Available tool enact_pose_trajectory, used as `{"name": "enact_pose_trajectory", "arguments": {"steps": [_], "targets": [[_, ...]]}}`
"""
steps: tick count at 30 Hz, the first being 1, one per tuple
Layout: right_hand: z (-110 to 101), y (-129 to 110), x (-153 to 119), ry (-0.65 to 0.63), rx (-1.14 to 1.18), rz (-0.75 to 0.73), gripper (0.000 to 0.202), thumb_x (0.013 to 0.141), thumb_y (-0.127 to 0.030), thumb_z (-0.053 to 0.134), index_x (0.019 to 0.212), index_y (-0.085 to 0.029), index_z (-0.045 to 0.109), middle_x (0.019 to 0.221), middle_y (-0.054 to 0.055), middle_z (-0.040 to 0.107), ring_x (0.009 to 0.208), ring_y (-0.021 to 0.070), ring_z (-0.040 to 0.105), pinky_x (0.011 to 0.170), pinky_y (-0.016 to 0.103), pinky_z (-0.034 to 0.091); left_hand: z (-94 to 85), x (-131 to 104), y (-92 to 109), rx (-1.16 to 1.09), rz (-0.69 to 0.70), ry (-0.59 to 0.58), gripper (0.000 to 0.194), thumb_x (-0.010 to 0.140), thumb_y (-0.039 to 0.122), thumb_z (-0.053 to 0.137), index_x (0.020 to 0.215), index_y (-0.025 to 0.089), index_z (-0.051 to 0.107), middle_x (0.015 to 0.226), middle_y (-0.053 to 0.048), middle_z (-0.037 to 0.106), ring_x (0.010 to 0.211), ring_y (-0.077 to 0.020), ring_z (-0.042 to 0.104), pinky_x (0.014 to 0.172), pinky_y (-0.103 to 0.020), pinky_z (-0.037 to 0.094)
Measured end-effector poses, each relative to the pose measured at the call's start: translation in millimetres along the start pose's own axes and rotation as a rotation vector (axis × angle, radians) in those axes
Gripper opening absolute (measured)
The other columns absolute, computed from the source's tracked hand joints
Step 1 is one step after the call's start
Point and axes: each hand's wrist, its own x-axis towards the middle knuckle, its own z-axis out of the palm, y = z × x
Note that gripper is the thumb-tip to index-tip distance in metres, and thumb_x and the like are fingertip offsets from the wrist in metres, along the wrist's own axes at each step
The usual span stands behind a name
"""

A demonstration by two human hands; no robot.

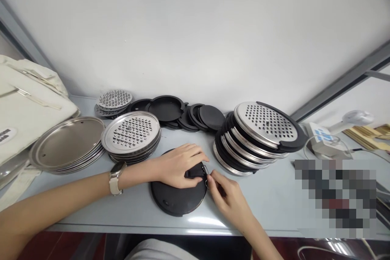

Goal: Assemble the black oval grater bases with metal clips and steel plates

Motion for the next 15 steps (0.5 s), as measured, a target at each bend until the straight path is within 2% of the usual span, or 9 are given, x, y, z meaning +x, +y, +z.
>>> {"name": "enact_pose_trajectory", "arguments": {"steps": [5,11,15], "targets": [[-1,0,1,-0.04,-0.002,-0.001,0.027,0.097,-0.026,0.036,0.071,-0.022,0.03,0.06,-0.005,0.037,0.052,0.0106,0.034,0.051,0.024,0.027,4.2,-1,2,-0.042,-0.038,-0.017,0.019,0.083,0.023,0.055,0.101,0.016,0.053,0.095,-0.007,0.052,0.084,-0.0183,0.052,0.075,-0.03,0.046],[-2,-1,1,-0.057,-0.015,-0.001,0.026,0.097,-0.027,0.036,0.072,-0.022,0.032,0.06,-0.005,0.039,0.053,0.0111,0.036,0.053,0.025,0.028,10.1,-2,10,-0.001,-0.124,-0.071,0.02,0.086,0.023,0.049,0.105,0.016,0.051,0.092,-0.005,0.051,0.076,-0.0164,0.055,0.068,-0.028,0.047],[-1,-1,1,-0.04,-0.01,-0.014,0.027,0.097,-0.026,0.037,0.071,-0.022,0.033,0.061,-0.005,0.041,0.052,0.0109,0.037,0.052,0.024,0.029,11.4,-2,11,0.05,-0.111,-0.038,0.025,0.085,0.023,0.05,0.11,0.016,0.05,0.097,-0.006,0.051,0.076,-0.0168,0.055,0.066,-0.028,0.048]]}}
